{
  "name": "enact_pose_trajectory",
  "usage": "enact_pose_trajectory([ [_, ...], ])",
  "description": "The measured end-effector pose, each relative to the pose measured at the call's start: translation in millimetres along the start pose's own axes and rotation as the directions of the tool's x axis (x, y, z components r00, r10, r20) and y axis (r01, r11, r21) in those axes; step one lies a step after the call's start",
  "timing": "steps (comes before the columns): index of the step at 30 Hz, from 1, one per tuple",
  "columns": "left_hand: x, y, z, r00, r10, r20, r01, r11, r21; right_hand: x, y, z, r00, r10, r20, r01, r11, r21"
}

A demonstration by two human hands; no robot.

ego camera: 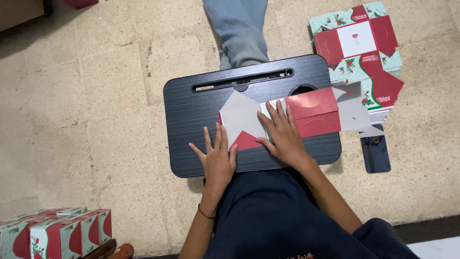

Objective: Folding and assembling cardboard boxes from flat cutouts on a lap desk.

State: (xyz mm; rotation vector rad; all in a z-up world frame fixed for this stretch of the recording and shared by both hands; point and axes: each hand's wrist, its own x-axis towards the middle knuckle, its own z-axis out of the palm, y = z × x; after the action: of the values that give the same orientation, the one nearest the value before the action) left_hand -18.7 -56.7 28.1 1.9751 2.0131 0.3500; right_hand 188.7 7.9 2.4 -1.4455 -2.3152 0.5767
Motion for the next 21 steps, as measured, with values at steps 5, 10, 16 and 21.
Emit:
enact_pose_trajectory([
  [5,14,-3,-28,0.992,0.115,0.05,-0.116,0.993,0.021,1,-3,-5,1.0,-0.006,0.006,0.006,1.0,0.001],
  [10,41,-36,-37,0.954,0.262,0.143,-0.267,0.964,0.01,0,-2,-4,1.0,-0.011,0.001,0.011,1.0,0.004],
  [16,48,-47,-43,0.954,0.289,0.075,-0.287,0.957,-0.042,-1,-3,-5,1.0,-0.023,-0.001,0.023,1.0,0.012],
  [21,50,-47,-53,0.946,0.274,0.171,-0.261,0.961,-0.093,0,-2,-6,1.0,-0.03,0.004,0.031,0.999,-0.009],
])
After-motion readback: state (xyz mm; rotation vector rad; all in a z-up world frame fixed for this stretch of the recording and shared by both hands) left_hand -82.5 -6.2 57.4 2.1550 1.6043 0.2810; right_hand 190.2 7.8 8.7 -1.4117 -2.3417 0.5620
